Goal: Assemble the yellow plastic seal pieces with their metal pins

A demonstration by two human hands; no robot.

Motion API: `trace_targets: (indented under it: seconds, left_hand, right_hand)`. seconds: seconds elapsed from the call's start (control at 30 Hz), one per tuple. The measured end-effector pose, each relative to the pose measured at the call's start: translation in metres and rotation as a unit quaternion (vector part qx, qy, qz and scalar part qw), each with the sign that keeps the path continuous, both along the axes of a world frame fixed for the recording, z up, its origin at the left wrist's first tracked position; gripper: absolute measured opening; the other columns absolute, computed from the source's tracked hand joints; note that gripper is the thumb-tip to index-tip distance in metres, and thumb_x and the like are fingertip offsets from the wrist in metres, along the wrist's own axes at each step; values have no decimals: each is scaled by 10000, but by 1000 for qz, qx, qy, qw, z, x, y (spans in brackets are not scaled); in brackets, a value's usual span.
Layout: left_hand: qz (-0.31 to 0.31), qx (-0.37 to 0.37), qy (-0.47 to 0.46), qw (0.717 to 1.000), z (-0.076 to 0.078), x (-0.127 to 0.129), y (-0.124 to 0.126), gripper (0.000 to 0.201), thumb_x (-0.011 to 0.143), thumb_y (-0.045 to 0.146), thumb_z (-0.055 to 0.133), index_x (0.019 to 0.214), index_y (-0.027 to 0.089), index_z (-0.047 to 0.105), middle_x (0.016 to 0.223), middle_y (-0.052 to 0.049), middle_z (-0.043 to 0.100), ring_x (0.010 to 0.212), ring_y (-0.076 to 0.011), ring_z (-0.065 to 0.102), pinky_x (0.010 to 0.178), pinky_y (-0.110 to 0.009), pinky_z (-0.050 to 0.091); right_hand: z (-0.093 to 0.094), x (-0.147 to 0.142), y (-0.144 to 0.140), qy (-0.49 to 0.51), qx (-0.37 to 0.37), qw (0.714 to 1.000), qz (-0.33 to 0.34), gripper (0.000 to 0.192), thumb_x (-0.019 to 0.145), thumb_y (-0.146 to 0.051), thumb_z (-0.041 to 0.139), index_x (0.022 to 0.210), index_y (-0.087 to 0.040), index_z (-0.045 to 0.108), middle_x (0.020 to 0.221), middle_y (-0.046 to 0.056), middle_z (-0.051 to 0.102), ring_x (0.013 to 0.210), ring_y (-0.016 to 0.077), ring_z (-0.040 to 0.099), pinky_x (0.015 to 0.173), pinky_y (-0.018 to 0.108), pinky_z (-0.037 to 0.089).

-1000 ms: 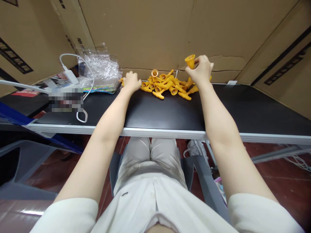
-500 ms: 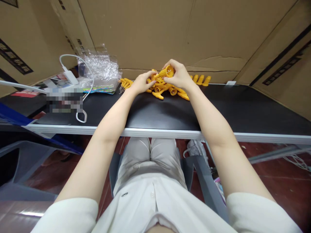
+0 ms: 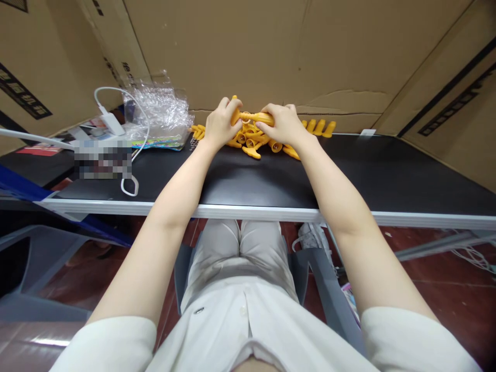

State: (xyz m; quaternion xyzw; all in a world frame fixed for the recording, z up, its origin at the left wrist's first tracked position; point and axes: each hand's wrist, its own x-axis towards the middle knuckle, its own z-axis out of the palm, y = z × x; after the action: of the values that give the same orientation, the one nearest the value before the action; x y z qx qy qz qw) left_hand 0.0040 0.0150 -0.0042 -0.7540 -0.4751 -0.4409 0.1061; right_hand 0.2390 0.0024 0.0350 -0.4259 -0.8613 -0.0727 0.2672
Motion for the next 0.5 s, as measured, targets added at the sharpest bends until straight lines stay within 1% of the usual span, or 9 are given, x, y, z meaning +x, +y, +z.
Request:
trace_targets:
  seconds: [0.07, 0.13, 0.27, 0.33, 0.4, 0.5]
  left_hand:
    - [12, -14, 13, 1000, 1, 2, -4, 398, 884, 311, 618, 1277, 304, 680, 1307, -99, 728, 1240, -312, 711, 1075, -410, 564]
    - [21, -45, 20, 999, 3, 5, -9, 407, 879, 301, 612, 1279, 281, 687, 1297, -113, 740, 1269, -326, 700, 1114, -426, 542]
    - [13, -88, 9, 996, 6, 8, -16, 422, 864, 292, 623, 1277, 252, 700, 1263, -123, 760, 1285, -331, 686, 1167, -444, 507]
    - [23, -96, 6, 995, 7, 9, -18, 415, 861, 294, 637, 1269, 256, 706, 1270, -119, 762, 1279, -332, 688, 1171, -447, 503]
    - [39, -101, 13, 994, 7, 8, -20, 411, 860, 295, 648, 1264, 255, 708, 1287, -117, 761, 1290, -341, 683, 1176, -458, 498]
    - [52, -115, 36, 991, 7, 7, -22, 411, 860, 296, 656, 1264, 246, 707, 1298, -118, 764, 1321, -360, 667, 1189, -483, 487]
  right_hand:
    - [0, -1, -3, -21, -11, 1000, -9, 298, 1019, -437, 556, 1214, -234, 655, 1218, 167, 763, 1211, 415, 666, 1142, 636, 398]
    - [2, -1, -7, -40, -11, 999, -16, 318, 1016, -424, 543, 1247, -231, 643, 1261, 179, 750, 1233, 424, 653, 1142, 637, 385]
    - [4, -1, -13, -54, 22, 998, -16, 359, 1025, -429, 519, 1320, -249, 617, 1329, 184, 728, 1266, 439, 629, 1148, 636, 363]
    - [2, 0, -11, -53, 26, 998, -8, 386, 1038, -459, 515, 1344, -243, 610, 1310, 183, 734, 1248, 434, 636, 1142, 630, 374]
    - [-2, 1, -5, -52, 13, 999, 4, 417, 1055, -494, 502, 1355, -225, 612, 1275, 181, 745, 1224, 421, 649, 1128, 619, 400]
    - [-9, 2, 5, -61, -17, 998, 16, 417, 1079, -512, 461, 1310, -217, 644, 1266, 178, 753, 1228, 407, 651, 1099, 599, 439]
